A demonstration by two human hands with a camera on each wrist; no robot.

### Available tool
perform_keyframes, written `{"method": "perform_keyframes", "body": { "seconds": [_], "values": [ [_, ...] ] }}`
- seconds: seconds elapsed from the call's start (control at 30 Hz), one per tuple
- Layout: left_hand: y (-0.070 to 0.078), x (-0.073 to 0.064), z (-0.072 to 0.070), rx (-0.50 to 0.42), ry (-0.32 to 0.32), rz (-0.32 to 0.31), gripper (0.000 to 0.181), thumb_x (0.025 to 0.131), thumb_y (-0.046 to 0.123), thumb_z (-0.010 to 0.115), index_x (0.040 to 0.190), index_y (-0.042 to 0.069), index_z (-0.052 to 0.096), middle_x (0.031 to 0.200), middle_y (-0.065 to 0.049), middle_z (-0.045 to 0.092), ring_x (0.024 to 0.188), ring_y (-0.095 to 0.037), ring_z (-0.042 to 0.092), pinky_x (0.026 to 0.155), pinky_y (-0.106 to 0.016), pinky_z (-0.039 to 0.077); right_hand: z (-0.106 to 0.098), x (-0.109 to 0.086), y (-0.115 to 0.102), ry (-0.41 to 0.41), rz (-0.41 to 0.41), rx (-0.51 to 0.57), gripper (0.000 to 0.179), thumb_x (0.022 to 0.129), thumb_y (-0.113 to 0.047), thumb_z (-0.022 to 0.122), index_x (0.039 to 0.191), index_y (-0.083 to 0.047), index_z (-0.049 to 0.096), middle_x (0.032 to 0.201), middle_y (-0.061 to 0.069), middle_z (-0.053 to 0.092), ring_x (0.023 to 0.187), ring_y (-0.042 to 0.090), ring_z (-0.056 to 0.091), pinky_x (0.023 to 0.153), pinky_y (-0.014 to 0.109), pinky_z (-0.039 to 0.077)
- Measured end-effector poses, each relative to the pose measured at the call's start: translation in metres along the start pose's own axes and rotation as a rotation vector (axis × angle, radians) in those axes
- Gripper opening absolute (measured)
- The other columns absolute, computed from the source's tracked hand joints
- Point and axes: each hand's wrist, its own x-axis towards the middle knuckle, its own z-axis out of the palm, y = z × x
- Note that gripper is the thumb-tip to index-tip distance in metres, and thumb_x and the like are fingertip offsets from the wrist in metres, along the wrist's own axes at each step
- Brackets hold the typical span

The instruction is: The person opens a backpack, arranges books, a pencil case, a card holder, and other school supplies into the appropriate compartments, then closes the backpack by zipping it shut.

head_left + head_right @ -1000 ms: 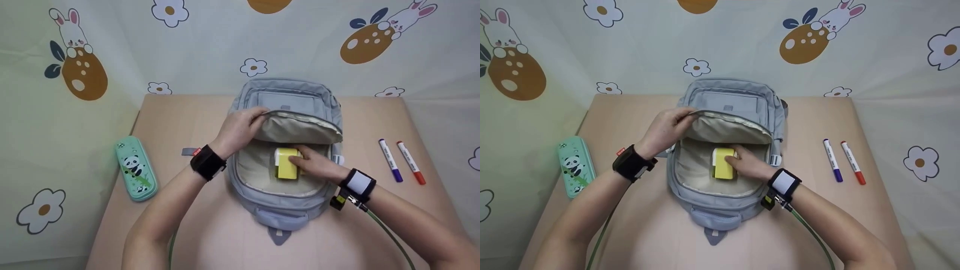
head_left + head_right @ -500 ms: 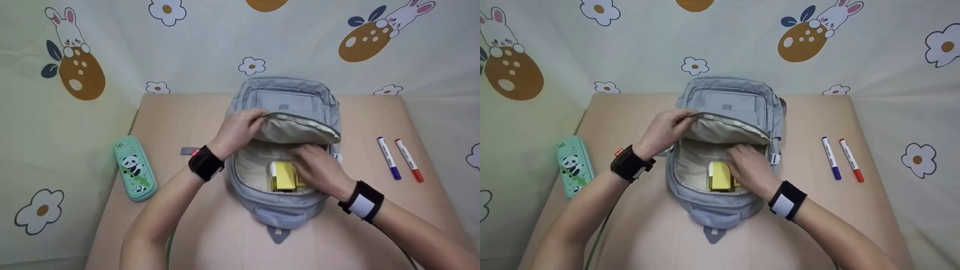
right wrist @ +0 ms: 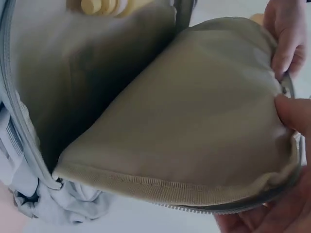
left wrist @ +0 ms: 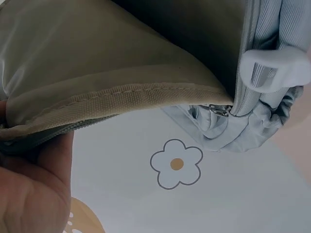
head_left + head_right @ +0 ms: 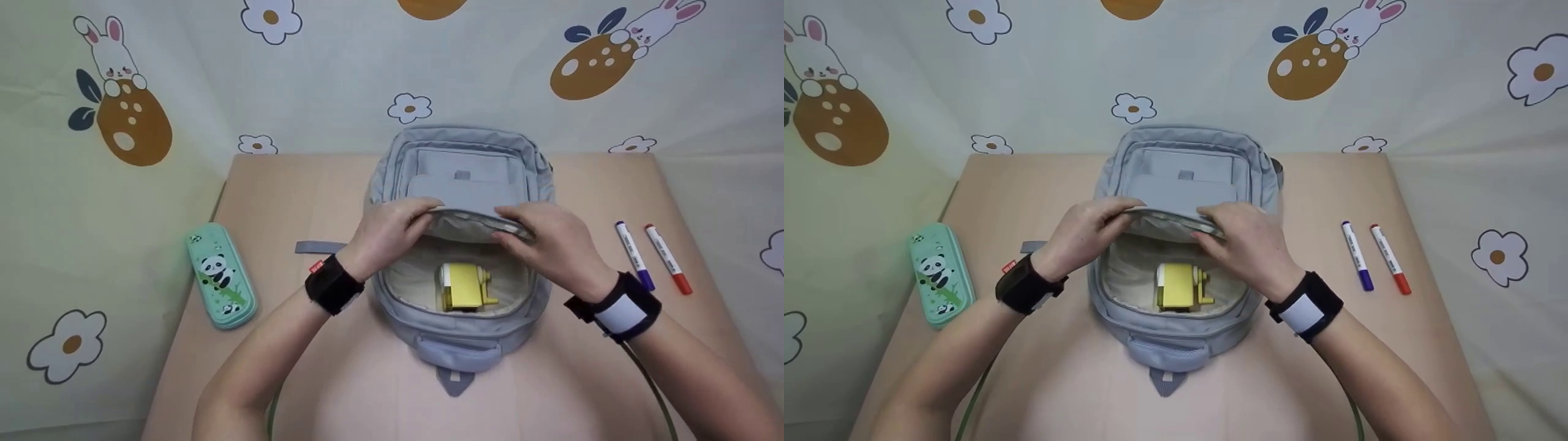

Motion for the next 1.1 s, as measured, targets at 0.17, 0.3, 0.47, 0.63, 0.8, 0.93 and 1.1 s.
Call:
{"method": "perform_keyframes", "body": {
  "seconds": [0.17, 0.3, 0.47, 0.63, 0.8, 0.93, 1.1],
  "values": [
    [-0.001, -0.006, 0.002, 0.018, 0.013, 0.02, 0.024, 0.103, 0.014, 0.062, 0.123, 0.01, 0.073, 0.12, -0.003, 0.073, 0.112, -0.017, 0.068, 0.096, -0.03, 0.052, 0.008, 0.002, -0.001, -0.023, -0.047, -0.021, 0.019, 0.092, -0.015, 0.076, 0.11, -0.008, 0.073, 0.097, 0.006, 0.075, 0.084, 0.02, 0.071, 0.066, 0.038, 0.057],
    [-0.001, -0.009, 0.002, 0.024, 0.017, 0.016, 0.022, 0.103, 0.018, 0.062, 0.122, 0.013, 0.074, 0.118, 0.0, 0.074, 0.111, -0.014, 0.068, 0.094, -0.029, 0.052, 0.011, 0.004, 0.0, 0.007, -0.062, -0.049, 0.016, 0.091, -0.009, 0.074, 0.107, -0.007, 0.072, 0.096, 0.006, 0.075, 0.085, 0.021, 0.072, 0.068, 0.038, 0.058],
    [-0.001, -0.012, 0.002, 0.023, 0.015, 0.024, 0.025, 0.104, 0.023, 0.061, 0.124, 0.015, 0.073, 0.119, 0.002, 0.074, 0.112, -0.012, 0.068, 0.093, -0.03, 0.053, 0.011, 0.005, 0.001, 0.031, -0.065, -0.054, 0.019, 0.088, -0.003, 0.073, 0.107, -0.006, 0.071, 0.096, 0.008, 0.074, 0.084, 0.023, 0.071, 0.068, 0.04, 0.058],
    [-0.002, -0.028, -0.002, 0.023, 0.002, 0.012, 0.035, 0.105, 0.034, 0.058, 0.131, 0.015, 0.07, 0.123, 0.0, 0.072, 0.114, -0.013, 0.067, 0.093, -0.033, 0.054, 0.013, 0.004, -0.001, 0.011, -0.082, -0.054, 0.024, 0.086, 0.001, 0.073, 0.109, -0.005, 0.07, 0.098, 0.008, 0.074, 0.086, 0.024, 0.071, 0.071, 0.04, 0.058],
    [-0.013, -0.054, -0.026, 0.117, -0.024, -0.245, 0.051, 0.105, 0.048, 0.051, 0.141, 0.013, 0.062, 0.135, -0.006, 0.066, 0.124, -0.022, 0.062, 0.099, -0.041, 0.051, 0.013, 0.004, -0.003, -0.007, -0.072, -0.034, 0.026, 0.085, 0.002, 0.073, 0.11, -0.005, 0.07, 0.1, 0.009, 0.074, 0.088, 0.025, 0.071, 0.072, 0.04, 0.058],
    [-0.045, -0.071, -0.049, 0.278, -0.099, -0.536, 0.063, 0.103, 0.048, 0.053, 0.15, 0.005, 0.049, 0.144, -0.018, 0.057, 0.13, -0.035, 0.056, 0.103, -0.052, 0.048, 0.011, 0.005, -0.003, -0.01, -0.065, -0.034, 0.026, 0.085, 0.001, 0.074, 0.11, -0.005, 0.07, 0.1, 0.01, 0.074, 0.088, 0.026, 0.071, 0.072, 0.041, 0.058],
    [-0.098, -0.102, -0.073, 0.493, -0.186, -0.809, 0.071, 0.102, 0.037, 0.057, 0.148, -0.013, 0.038, 0.133, -0.036, 0.054, 0.117, -0.053, 0.055, 0.092, -0.063, 0.049, 0.011, 0.006, -0.003, -0.018, -0.057, -0.027, 0.026, 0.085, 0.0, 0.076, 0.109, -0.004, 0.071, 0.1, 0.01, 0.075, 0.088, 0.026, 0.072, 0.073, 0.041, 0.059]
  ]
}}
